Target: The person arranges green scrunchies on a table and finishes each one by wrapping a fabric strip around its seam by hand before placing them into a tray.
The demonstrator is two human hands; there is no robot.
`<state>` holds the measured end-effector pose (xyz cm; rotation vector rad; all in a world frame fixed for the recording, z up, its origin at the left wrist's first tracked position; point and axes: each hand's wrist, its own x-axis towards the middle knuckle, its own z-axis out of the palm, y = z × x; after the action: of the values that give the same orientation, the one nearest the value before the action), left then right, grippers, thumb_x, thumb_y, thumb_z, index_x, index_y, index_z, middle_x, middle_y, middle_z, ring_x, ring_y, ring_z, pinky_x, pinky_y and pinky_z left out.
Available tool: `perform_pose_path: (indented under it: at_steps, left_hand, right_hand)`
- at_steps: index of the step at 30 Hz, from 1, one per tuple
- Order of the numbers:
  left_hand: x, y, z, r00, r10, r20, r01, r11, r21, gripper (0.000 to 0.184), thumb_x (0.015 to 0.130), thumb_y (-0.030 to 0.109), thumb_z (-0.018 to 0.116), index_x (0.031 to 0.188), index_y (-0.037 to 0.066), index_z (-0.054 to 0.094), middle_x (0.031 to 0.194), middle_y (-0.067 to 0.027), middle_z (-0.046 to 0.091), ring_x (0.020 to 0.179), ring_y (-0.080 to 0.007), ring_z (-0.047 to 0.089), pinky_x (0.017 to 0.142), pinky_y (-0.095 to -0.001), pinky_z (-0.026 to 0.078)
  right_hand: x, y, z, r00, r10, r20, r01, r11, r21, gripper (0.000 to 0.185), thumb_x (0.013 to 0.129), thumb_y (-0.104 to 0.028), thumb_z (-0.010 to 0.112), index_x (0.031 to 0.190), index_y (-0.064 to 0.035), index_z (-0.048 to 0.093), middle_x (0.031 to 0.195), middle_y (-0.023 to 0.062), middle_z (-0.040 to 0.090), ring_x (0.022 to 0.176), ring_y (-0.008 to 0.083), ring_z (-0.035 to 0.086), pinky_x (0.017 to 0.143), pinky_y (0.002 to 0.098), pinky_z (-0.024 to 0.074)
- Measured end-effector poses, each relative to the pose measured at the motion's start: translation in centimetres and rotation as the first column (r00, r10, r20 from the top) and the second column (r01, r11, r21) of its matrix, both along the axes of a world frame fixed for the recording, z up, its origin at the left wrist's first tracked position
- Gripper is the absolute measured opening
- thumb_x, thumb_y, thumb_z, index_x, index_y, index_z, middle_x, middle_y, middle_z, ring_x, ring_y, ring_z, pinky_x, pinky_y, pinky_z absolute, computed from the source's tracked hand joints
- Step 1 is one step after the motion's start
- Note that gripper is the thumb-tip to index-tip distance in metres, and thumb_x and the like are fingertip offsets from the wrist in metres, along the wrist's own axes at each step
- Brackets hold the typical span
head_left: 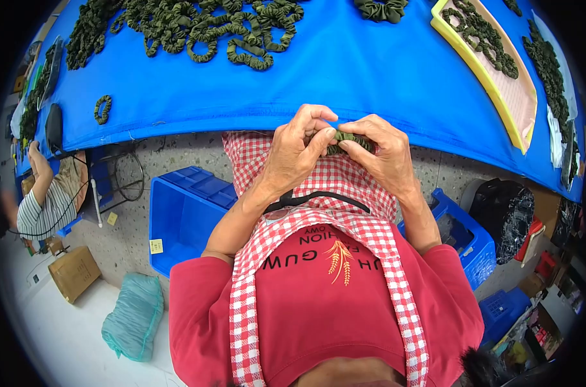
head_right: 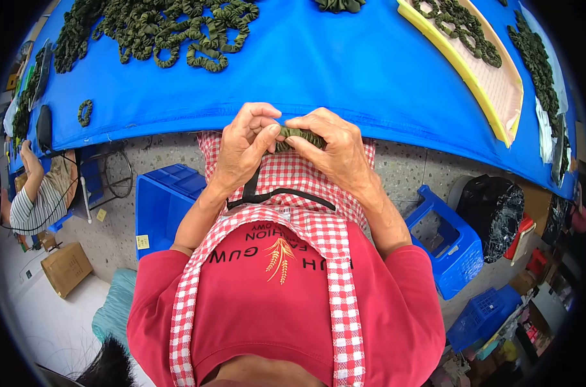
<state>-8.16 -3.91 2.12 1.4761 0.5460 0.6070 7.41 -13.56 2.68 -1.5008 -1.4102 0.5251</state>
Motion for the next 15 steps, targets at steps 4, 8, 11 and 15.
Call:
perform_pose_path:
  at_steps: [4,8,11,15]
  left_hand:
    - [0.1,-0.2,-0.4,0.999,0.043,0.015,-0.043,0.998,-0.039,0.023,0.086,-0.001,0.057,0.108,0.003,0.053,0.073,-0.0052,0.063,0.06,-0.0103,0.055,0.055,-0.0219,0.044]
    - [0.1,0.2,0.1,0.999,-0.027,-0.038,0.025,0.998,-0.053,0.023,0.091,0.007,0.056,0.113,0.003,0.052,0.083,-0.0055,0.063,0.07,-0.0109,0.058,0.062,-0.0206,0.046]
    - [0.6,0.3,0.2,1.0,-0.014,0.0,0.014,0.995,-0.095,0.024,0.094,0.011,0.056,0.115,0.002,0.052,0.088,-0.0055,0.063,0.076,-0.0109,0.059,0.064,-0.02,0.046]
    - [1.2,0.6,-0.2,0.985,0.091,0.15,-0.057,0.974,-0.218,0.026,0.095,0.015,0.054,0.117,0.003,0.054,0.093,-0.0051,0.064,0.081,-0.0103,0.059,0.066,-0.0194,0.045]
  right_hand:
    - [-0.6,-0.2,0.5,0.99,-0.132,0.039,0.136,0.985,-0.107,0.02,0.073,-0.001,0.073,0.093,-0.0042,0.07,0.081,0.0032,0.064,0.062,0.0093,0.049,0.052,0.0213,0.0376]
    - [-0.2,0.2,0.1,0.996,-0.065,0.055,0.069,0.996,-0.063,0.021,0.076,0.0,0.071,0.096,-0.0032,0.068,0.08,0.0043,0.064,0.062,0.0094,0.051,0.053,0.02,0.039]
    - [0.2,0.0,0.1,0.992,-0.07,-0.103,0.061,0.995,-0.082,0.022,0.078,0.0,0.069,0.099,-0.0026,0.065,0.082,0.0054,0.064,0.064,0.0099,0.053,0.054,0.0192,0.0407]
    - [0.3,0.0,0.1,0.81,-0.17,-0.561,0.071,0.978,-0.195,0.024,0.082,-0.001,0.067,0.105,-0.0018,0.059,0.085,0.0075,0.064,0.068,0.0112,0.058,0.056,0.018,0.0447]
